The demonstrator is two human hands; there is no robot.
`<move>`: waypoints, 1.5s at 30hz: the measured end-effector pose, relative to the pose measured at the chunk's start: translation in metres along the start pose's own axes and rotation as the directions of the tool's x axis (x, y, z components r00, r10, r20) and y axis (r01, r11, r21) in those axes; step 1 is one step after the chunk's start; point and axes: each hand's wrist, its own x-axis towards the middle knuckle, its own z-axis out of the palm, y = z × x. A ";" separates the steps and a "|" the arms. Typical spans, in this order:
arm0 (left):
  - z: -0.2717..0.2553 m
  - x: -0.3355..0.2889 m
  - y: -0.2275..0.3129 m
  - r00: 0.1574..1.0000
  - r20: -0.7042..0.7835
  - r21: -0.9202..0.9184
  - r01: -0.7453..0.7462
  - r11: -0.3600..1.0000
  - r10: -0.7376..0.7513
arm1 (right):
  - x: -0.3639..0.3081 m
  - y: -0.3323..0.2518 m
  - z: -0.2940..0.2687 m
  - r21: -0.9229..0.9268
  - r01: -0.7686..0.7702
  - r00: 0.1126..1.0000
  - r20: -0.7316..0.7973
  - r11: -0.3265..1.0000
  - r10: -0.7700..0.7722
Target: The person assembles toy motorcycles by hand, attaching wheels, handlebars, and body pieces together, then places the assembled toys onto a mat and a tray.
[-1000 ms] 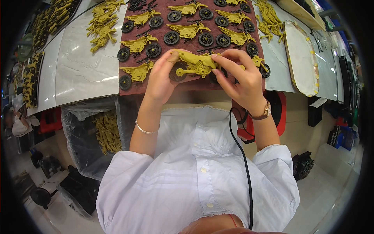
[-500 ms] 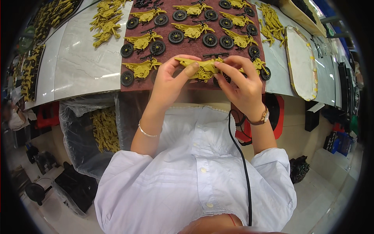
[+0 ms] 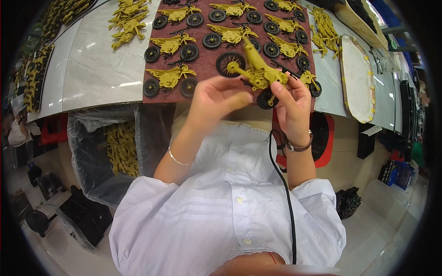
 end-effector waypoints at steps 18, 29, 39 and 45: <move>0.007 -0.001 -0.002 0.981 -0.145 0.194 -0.100 0.976 0.129 | -0.015 0.007 0.008 -0.069 0.089 0.995 -0.039 0.994 -0.092; 0.000 -0.005 -0.005 0.993 -0.081 0.270 -0.061 0.961 0.086 | -0.022 0.015 0.009 -0.163 0.151 0.983 -0.077 0.975 -0.165; 0.000 0.000 0.003 0.994 -0.015 0.249 -0.102 0.963 0.109 | -0.025 0.010 0.011 -0.212 0.158 0.983 -0.058 0.964 -0.174; -0.013 -0.001 0.007 0.987 -0.004 0.358 -0.147 0.922 0.159 | -0.030 0.005 0.011 -0.283 0.166 0.985 0.007 0.945 -0.171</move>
